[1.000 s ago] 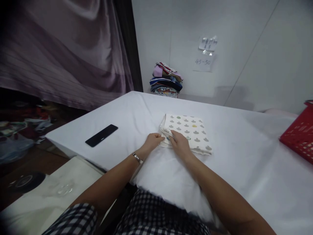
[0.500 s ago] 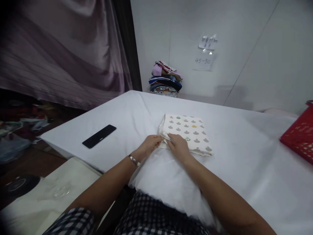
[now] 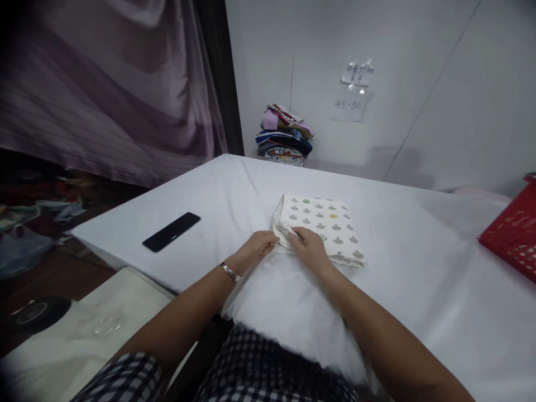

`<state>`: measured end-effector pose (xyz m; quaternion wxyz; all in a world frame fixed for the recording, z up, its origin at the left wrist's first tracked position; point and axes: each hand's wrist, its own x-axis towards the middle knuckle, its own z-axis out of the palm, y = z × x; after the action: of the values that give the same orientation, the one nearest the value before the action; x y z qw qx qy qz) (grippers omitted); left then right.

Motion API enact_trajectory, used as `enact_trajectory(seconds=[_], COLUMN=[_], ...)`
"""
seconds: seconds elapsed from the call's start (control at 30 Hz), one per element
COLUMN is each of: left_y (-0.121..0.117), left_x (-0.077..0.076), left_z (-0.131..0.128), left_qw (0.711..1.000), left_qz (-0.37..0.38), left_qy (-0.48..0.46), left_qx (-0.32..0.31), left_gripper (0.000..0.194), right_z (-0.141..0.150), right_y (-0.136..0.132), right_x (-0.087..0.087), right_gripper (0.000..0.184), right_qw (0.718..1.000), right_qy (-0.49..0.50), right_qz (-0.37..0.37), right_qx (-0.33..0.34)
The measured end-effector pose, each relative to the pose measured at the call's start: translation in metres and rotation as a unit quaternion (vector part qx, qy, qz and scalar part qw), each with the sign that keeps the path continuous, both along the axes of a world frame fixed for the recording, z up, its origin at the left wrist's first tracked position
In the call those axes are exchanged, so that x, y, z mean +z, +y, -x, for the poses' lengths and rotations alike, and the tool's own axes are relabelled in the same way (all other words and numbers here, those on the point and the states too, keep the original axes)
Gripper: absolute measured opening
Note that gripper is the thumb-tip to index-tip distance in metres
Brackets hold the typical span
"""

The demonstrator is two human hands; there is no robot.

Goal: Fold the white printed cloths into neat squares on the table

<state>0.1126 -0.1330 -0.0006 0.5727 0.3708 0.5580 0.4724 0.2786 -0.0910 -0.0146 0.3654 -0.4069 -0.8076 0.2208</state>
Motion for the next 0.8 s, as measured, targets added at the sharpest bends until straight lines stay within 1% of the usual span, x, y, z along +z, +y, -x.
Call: enact_trajectory(seconds=[0.1,0.27,0.4,0.47,0.53,0.63,0.7,0.8], left_y=[-0.0004,-0.0010,-0.0021,-0.0021,-0.0016,-0.0004,-0.0001,-0.0006], left_x=[0.0011,0.0018,0.0025,0.0020,0.0007,-0.0018,-0.0027,-0.0025], left_z=[0.0018,0.0020,0.0011,0.0006,0.0006,0.0016,0.0022,0.0017], left_qw=[1.000,1.000,1.000,1.000,0.999,0.999,0.998,0.998], left_qz=[-0.001,-0.008,-0.017,-0.019,-0.023,-0.033,-0.037,-0.039], left_qy=[-0.008,-0.004,0.007,0.009,0.002,-0.019,-0.027,-0.012], left_qx=[-0.012,-0.019,-0.022,-0.022,-0.022,-0.032,-0.041,-0.038], left_gripper=[0.025,0.024,0.023,0.022,0.021,0.020,0.023,0.027], right_z=[-0.0006,0.0014,0.0021,0.0028,0.0037,0.0044,0.0041,0.0035], right_y=[0.0001,0.0000,0.0000,-0.0010,-0.0021,-0.0028,-0.0025,-0.0019], right_x=[0.0011,-0.0022,-0.0037,-0.0029,-0.0014,0.0005,0.0010,0.0012], right_gripper=[0.026,0.019,0.013,0.011,0.009,0.012,0.015,0.019], right_qw=[1.000,1.000,0.999,0.999,1.000,1.000,0.999,0.999], right_qy=[0.026,0.016,0.046,0.035,0.008,-0.002,0.007,0.016], right_qz=[0.016,0.005,0.020,0.013,0.004,0.015,0.030,0.038], right_qx=[-0.003,0.000,-0.019,-0.013,0.006,0.021,0.026,0.033])
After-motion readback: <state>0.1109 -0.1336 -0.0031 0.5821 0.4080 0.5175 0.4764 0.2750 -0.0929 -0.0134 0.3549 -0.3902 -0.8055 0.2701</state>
